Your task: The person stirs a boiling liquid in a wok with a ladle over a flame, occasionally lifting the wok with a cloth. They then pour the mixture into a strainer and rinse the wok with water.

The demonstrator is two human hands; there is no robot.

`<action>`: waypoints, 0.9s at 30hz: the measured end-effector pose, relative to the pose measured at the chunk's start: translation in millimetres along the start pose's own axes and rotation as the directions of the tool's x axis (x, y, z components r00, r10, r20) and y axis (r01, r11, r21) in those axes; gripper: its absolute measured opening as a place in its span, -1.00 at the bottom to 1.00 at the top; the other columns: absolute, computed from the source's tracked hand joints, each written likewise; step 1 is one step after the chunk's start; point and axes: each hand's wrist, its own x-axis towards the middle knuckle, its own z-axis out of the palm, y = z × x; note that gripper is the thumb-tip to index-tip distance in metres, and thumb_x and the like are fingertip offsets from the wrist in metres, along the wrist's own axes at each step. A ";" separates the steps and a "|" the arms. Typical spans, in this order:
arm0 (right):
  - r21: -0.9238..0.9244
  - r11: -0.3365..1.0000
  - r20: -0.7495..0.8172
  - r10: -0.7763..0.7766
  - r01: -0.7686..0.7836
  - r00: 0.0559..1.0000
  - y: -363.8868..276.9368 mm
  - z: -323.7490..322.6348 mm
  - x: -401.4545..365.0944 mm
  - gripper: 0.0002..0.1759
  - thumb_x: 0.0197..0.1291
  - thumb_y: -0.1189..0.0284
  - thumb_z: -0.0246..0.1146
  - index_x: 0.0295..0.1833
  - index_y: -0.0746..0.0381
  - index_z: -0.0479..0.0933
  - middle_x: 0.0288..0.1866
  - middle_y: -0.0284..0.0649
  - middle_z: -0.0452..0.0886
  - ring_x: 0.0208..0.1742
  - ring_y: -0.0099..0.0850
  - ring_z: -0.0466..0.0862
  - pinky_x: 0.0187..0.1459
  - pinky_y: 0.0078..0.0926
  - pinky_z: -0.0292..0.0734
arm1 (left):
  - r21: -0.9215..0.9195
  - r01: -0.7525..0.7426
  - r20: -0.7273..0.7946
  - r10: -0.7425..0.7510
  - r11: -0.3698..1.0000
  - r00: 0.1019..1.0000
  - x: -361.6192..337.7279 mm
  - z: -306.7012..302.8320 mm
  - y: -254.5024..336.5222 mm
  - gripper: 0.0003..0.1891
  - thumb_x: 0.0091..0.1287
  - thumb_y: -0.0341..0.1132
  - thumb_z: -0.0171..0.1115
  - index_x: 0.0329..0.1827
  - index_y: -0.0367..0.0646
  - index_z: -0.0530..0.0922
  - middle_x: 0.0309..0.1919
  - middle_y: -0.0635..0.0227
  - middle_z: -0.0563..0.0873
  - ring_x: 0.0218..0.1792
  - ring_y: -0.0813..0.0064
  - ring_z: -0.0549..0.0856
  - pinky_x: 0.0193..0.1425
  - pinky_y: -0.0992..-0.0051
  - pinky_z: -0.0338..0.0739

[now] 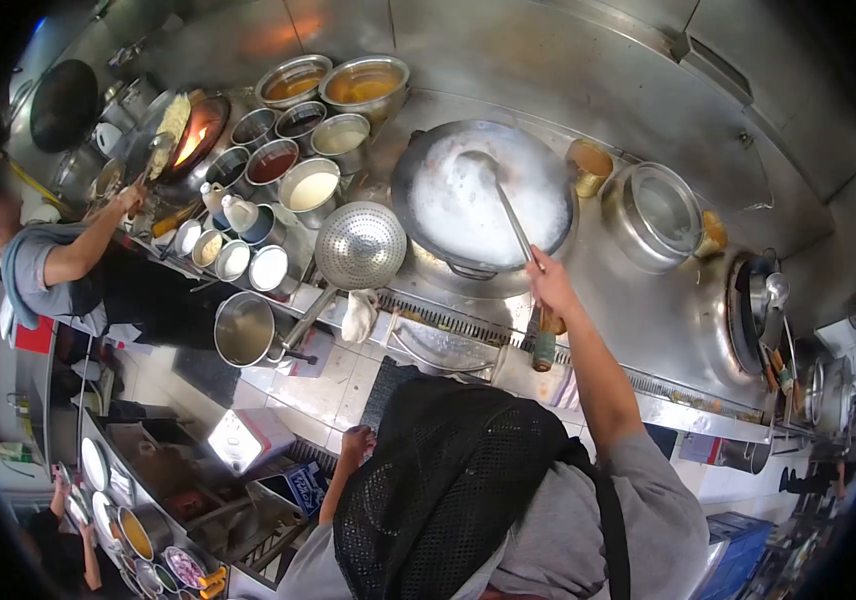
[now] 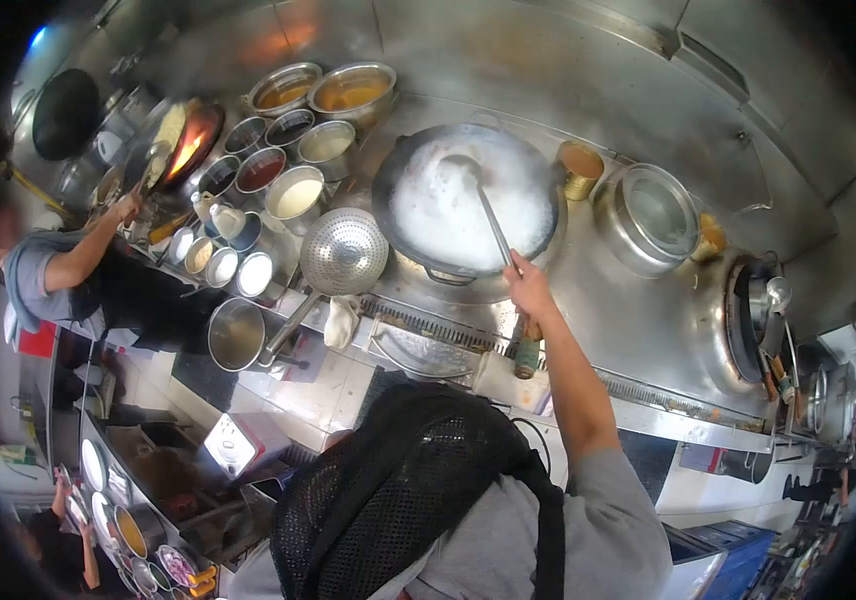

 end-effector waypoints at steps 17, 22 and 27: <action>-0.261 0.963 -0.045 -0.078 0.063 0.996 -69.0 4.9 5.2 -0.45 0.34 0.33 0.14 0.43 0.10 0.34 -0.21 0.16 0.67 -0.37 -0.02 0.70 -0.23 -0.16 0.59 | -0.643 0.245 -0.120 -0.411 0.726 0.904 -10.9 17.5 -63.5 -0.83 0.37 -0.35 0.06 -0.42 -0.11 0.49 -0.60 0.43 0.54 -0.66 0.59 0.54 -0.71 0.58 0.35; -0.459 0.832 0.041 -0.330 0.311 0.943 -26.6 6.7 -17.4 -0.39 0.26 0.34 0.20 0.44 -0.04 0.33 -0.09 0.23 0.63 -0.03 0.09 0.65 0.09 -0.10 0.52 | -0.618 0.316 -0.033 -0.426 0.720 0.904 -6.9 13.5 -53.1 -0.85 0.37 -0.35 0.07 -0.40 -0.10 0.48 -0.61 0.45 0.53 -0.67 0.59 0.53 -0.72 0.61 0.34; -0.593 0.768 -0.020 -0.313 0.241 0.950 0.0 -13.4 -46.7 -0.37 0.25 0.36 0.22 0.44 -0.23 0.33 0.12 0.06 0.60 0.06 0.08 0.61 0.12 -0.10 0.53 | -0.450 0.268 -0.046 -0.322 0.852 0.946 1.1 0.6 -20.6 -0.89 0.34 -0.38 0.05 -0.38 -0.09 0.48 -0.60 0.43 0.54 -0.65 0.57 0.55 -0.68 0.62 0.35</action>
